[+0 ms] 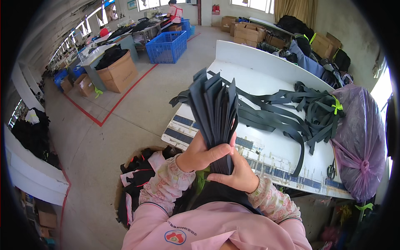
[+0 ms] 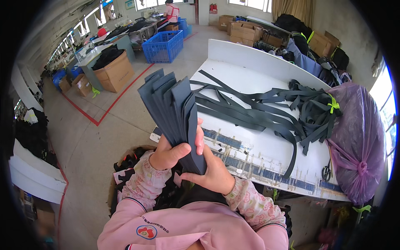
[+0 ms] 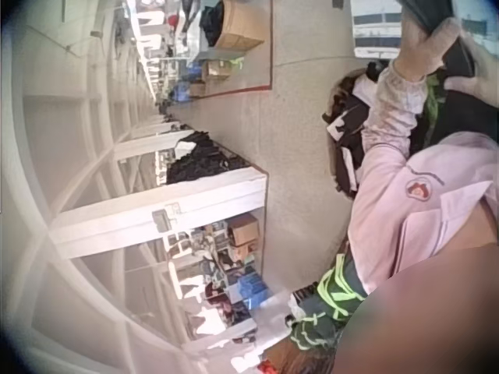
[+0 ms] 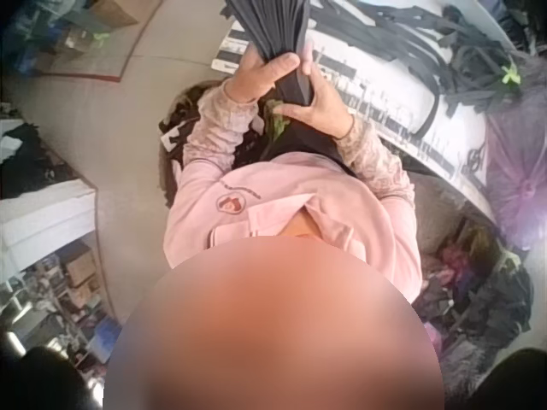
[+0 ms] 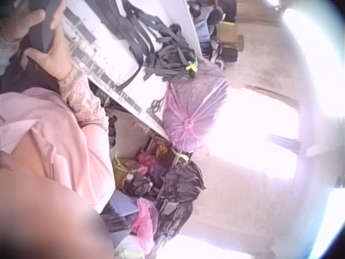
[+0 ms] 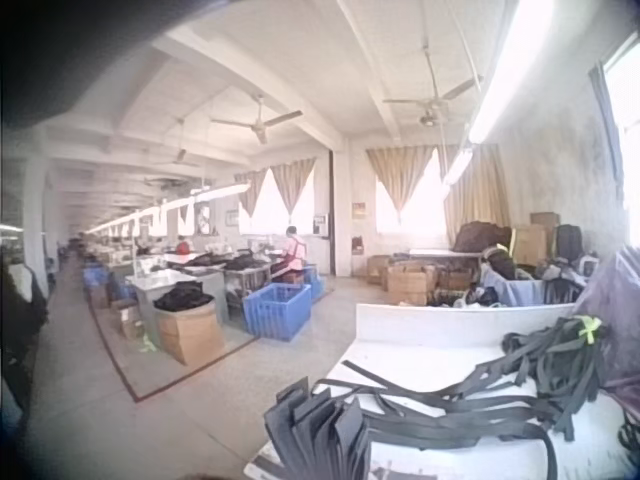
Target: Gathering, counting, aligning, and stacking uniform rubber or plastic strips on a workbench for production assembly.
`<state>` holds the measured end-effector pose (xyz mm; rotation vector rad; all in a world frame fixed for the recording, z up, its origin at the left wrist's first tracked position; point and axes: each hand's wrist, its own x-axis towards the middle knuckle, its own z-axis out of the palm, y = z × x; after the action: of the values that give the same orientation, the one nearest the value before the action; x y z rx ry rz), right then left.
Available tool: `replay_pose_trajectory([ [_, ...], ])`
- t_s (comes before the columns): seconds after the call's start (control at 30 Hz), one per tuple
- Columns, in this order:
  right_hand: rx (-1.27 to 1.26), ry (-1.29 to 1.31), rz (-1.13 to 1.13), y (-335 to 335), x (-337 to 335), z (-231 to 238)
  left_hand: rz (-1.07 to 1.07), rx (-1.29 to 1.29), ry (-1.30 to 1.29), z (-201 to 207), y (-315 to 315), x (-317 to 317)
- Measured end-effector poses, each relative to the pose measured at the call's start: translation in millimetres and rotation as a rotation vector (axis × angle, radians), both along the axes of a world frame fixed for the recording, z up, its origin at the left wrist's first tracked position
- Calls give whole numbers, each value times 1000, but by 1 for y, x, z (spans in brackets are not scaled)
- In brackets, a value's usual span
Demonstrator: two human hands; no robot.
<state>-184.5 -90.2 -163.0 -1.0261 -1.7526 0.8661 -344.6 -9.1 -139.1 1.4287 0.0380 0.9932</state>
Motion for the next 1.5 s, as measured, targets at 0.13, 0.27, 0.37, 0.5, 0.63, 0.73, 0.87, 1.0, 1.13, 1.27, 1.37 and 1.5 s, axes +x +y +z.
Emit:
replay_pose_trajectory([
  [0.13, -115, -44, -14, -14, 8, -6, -105, 0, -36, 11, -5, 5],
  [0.27, -97, -46, 18, -23, 14, -5, -165, 7, 31, 27, -12, 14],
  [0.37, -94, -35, -22, -31, 16, -4, -79, -80, -97, 19, -22, 15],
  [0.5, -122, -124, 15, -55, 53, -47, 122, -38, -356, 44, -10, 9],
  [0.63, -482, -381, 1, -114, 125, -100, 214, -101, -528, 69, 29, -14],
  [0.73, -627, -368, -13, -151, 170, -87, 138, -135, -556, 65, 36, -3],
  [0.87, -746, -416, 23, -183, 238, -2, 64, -196, -607, 40, 29, 11],
  [1.0, -811, -445, -9, -198, 256, 18, 44, -186, -620, 31, 8, 30],
  [1.13, -712, -505, 99, -176, 231, -32, 4, -74, -427, 34, -17, 42],
  [1.27, -27, -484, -111, -96, 157, 30, -179, -77, -214, 23, -40, 46],
  [1.37, 491, -368, -60, -53, 108, 101, -225, 3, -173, 16, -40, 36],
  [1.5, 815, -504, -6, -27, 50, 167, -227, 45, -143, 7, -48, 30],
])
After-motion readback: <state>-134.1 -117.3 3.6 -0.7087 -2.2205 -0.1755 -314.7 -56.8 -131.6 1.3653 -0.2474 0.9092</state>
